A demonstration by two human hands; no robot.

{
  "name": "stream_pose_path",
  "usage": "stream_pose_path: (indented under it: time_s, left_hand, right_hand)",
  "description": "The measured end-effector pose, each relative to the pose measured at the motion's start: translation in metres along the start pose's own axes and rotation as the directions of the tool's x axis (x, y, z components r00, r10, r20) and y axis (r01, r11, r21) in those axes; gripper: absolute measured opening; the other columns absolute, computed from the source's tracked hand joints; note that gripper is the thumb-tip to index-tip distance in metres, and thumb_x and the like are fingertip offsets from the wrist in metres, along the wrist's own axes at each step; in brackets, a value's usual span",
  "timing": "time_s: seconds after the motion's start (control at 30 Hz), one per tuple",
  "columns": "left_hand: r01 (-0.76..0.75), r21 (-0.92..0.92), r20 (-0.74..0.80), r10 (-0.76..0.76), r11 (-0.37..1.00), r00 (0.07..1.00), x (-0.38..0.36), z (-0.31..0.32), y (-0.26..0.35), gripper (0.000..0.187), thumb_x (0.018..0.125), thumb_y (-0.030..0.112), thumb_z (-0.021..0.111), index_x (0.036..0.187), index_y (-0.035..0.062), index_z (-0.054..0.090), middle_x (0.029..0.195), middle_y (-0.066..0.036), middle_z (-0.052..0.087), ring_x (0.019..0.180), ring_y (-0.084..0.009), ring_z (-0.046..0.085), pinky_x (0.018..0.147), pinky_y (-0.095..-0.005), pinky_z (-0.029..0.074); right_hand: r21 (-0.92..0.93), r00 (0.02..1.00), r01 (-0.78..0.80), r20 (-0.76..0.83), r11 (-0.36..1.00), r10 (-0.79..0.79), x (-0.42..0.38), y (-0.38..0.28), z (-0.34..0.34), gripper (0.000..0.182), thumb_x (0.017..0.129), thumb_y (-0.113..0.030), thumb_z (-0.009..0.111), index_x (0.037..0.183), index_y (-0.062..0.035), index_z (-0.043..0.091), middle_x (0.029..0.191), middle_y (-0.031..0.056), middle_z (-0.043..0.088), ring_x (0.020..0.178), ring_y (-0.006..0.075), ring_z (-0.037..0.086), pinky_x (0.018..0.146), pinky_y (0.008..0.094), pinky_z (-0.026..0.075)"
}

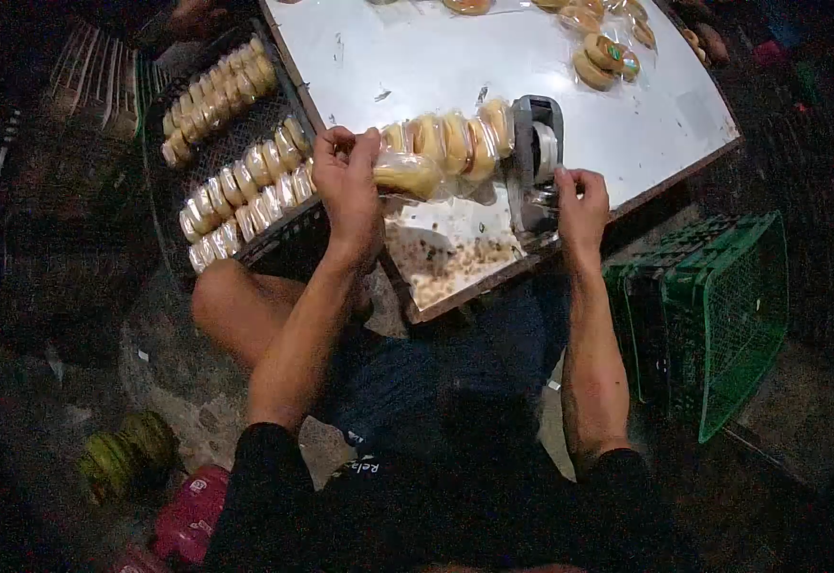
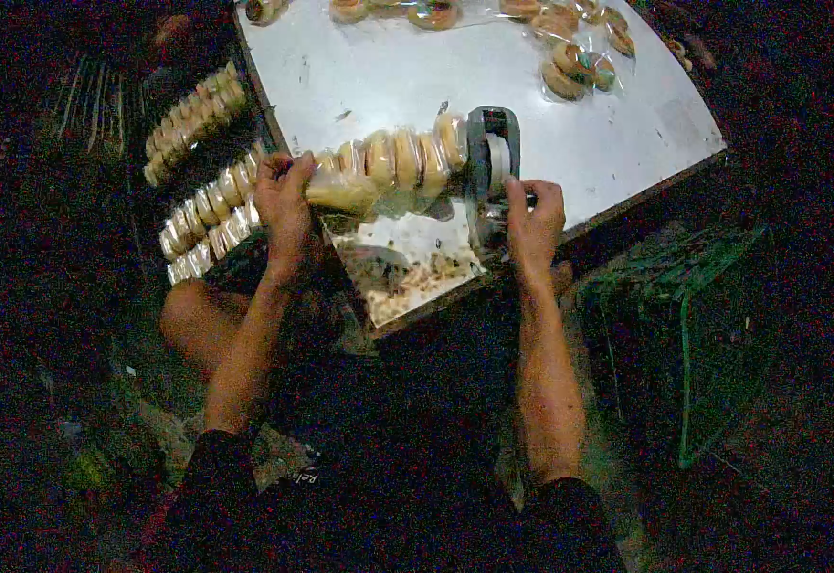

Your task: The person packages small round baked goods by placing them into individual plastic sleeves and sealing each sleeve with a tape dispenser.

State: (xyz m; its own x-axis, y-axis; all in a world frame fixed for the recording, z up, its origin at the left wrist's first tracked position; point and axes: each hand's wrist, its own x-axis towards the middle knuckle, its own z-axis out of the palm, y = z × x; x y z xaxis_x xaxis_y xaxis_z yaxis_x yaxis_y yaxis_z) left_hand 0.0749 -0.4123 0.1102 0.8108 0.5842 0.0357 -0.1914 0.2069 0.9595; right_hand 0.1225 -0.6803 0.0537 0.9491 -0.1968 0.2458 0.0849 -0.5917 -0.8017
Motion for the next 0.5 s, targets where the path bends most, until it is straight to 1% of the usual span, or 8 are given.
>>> stream_pose_path:
  time_s: [0.2, 0.3, 0.33, 0.37, 0.4, 0.43, 0.47, 0.5]
  left_hand:
    - [0.083, -0.037, -0.022, -0.084, 0.996, 0.996, 0.008, -0.003, -0.002, 0.019, 0.086, 0.007, 0.062, 0.095, 0.0027, 0.046, 0.081, -0.003, 0.052, 0.071, -0.0082, 0.049, 0.062, -0.0218, 0.042]
    - [0.131, -0.022, -0.001, -0.131, 0.991, 0.991, 0.004, 0.002, 0.008, 0.019, 0.087, 0.009, 0.062, 0.095, 0.0020, 0.047, 0.082, -0.003, 0.052, 0.073, -0.0087, 0.050, 0.063, -0.0223, 0.042]
    - [0.132, 0.047, 0.027, -0.133, 0.990, 0.991, -0.002, 0.006, 0.007, 0.019, 0.087, 0.010, 0.063, 0.095, 0.0019, 0.047, 0.083, -0.003, 0.052, 0.073, -0.0085, 0.049, 0.063, -0.0222, 0.042]
    - [0.112, 0.110, 0.059, -0.119, 0.988, 0.991, -0.007, 0.012, 0.008, 0.019, 0.087, 0.010, 0.063, 0.094, 0.0019, 0.047, 0.083, -0.003, 0.052, 0.073, -0.0084, 0.049, 0.063, -0.0220, 0.042]
    - [0.074, 0.167, 0.087, -0.089, 0.983, 0.992, -0.007, 0.018, 0.009, 0.019, 0.087, 0.010, 0.063, 0.094, 0.0019, 0.048, 0.083, -0.003, 0.052, 0.073, -0.0082, 0.049, 0.063, -0.0219, 0.041]
    - [0.014, 0.142, 0.086, -0.026, 0.990, 0.996, -0.010, 0.020, 0.004, 0.019, 0.086, 0.011, 0.064, 0.092, 0.0017, 0.048, 0.082, -0.003, 0.051, 0.073, -0.0076, 0.047, 0.064, -0.0213, 0.040]
    - [0.004, 0.136, 0.069, -0.014, 0.991, 0.997, -0.014, 0.021, 0.005, 0.019, 0.086, 0.009, 0.063, 0.092, 0.0014, 0.048, 0.083, -0.002, 0.049, 0.074, -0.0073, 0.047, 0.065, -0.0208, 0.040]
    - [-0.008, 0.115, 0.069, 0.000, 0.993, 0.998, -0.015, 0.021, 0.003, 0.018, 0.086, 0.009, 0.063, 0.093, 0.0013, 0.048, 0.083, -0.002, 0.049, 0.074, -0.0076, 0.047, 0.066, -0.0209, 0.040]
  right_hand:
    - [-0.001, 0.999, 0.034, 0.034, 0.999, -0.034, -0.026, -0.009, -0.032, 0.028, 0.084, -0.024, 0.066, 0.081, 0.0036, 0.062, 0.086, 0.0136, 0.057, 0.086, 0.0266, 0.055, 0.078, 0.0365, 0.044]
    - [0.071, 0.964, -0.241, 0.132, 0.968, 0.230, -0.083, 0.043, -0.037, 0.028, 0.085, -0.024, 0.065, 0.081, 0.0037, 0.063, 0.085, 0.0113, 0.060, 0.083, 0.0241, 0.055, 0.075, 0.0375, 0.044]
    - [0.221, 0.810, -0.566, 0.330, 0.795, 0.485, -0.087, 0.019, -0.028, 0.027, 0.086, -0.024, 0.064, 0.087, 0.0026, 0.064, 0.089, 0.0111, 0.063, 0.080, 0.0217, 0.056, 0.075, 0.0354, 0.045]
    - [0.152, 0.799, -0.537, 0.409, 0.830, 0.442, -0.090, 0.003, -0.016, 0.026, 0.089, -0.021, 0.059, 0.096, 0.0025, 0.065, 0.090, 0.0051, 0.063, 0.079, 0.0113, 0.055, 0.072, 0.0271, 0.044]
    - [0.161, 0.846, -0.385, 0.456, 0.909, 0.278, -0.098, -0.007, 0.003, 0.022, 0.087, -0.020, 0.061, 0.088, 0.0023, 0.064, 0.087, 0.0043, 0.062, 0.082, 0.0118, 0.053, 0.076, 0.0279, 0.043]
    - [0.280, 0.909, -0.225, 0.405, 0.934, 0.097, -0.098, -0.072, 0.007, 0.020, 0.087, -0.017, 0.062, 0.080, 0.0014, 0.061, 0.091, 0.0060, 0.059, 0.087, 0.0131, 0.052, 0.079, 0.0278, 0.042]
    - [0.317, 0.933, 0.005, 0.341, 0.948, -0.119, -0.098, -0.112, 0.009, 0.014, 0.084, -0.015, 0.065, 0.085, -0.0014, 0.061, 0.101, 0.0119, 0.056, 0.100, 0.0259, 0.052, 0.092, 0.0365, 0.039]
    - [0.406, 0.934, 0.018, 0.319, 0.914, -0.161, -0.092, -0.148, 0.010, 0.011, 0.083, -0.012, 0.065, 0.085, -0.0023, 0.061, 0.107, 0.0141, 0.053, 0.107, 0.0283, 0.048, 0.096, 0.0376, 0.036]
